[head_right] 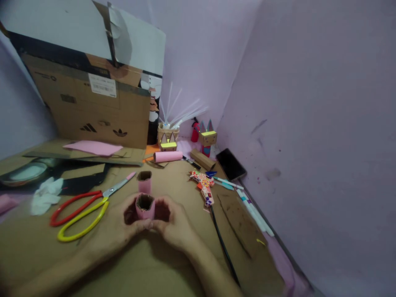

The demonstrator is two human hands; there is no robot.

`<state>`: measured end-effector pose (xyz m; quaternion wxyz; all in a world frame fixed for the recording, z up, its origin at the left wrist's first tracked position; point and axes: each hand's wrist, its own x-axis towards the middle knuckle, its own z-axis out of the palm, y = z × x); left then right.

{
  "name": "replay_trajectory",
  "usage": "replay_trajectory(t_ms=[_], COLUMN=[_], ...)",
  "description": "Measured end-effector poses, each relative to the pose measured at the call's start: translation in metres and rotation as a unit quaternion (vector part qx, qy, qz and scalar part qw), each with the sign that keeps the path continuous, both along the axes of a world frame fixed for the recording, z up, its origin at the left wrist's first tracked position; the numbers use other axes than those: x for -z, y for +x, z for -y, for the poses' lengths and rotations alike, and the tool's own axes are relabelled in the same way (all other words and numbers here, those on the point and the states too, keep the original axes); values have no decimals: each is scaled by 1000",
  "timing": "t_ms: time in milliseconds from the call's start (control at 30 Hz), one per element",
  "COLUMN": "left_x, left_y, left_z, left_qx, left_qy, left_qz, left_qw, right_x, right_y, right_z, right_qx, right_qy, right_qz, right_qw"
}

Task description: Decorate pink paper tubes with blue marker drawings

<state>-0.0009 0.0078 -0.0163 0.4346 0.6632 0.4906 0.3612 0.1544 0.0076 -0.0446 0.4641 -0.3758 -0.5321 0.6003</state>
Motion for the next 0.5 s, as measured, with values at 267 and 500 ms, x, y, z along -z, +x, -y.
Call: replay_trajectory(t_ms=[267,500], left_x=[0,12], left_y=[0,2], left_z=[-1,-2], left_qx=[48,44], left_qy=[37,14], left_qz=[-5,-1], left_qw=[998,999], right_x=[2,2], right_y=[5,4], right_z=[-1,-3], right_qx=[34,24], right_qy=[42,38], right_qz=[62,66], right_qw=[997,997])
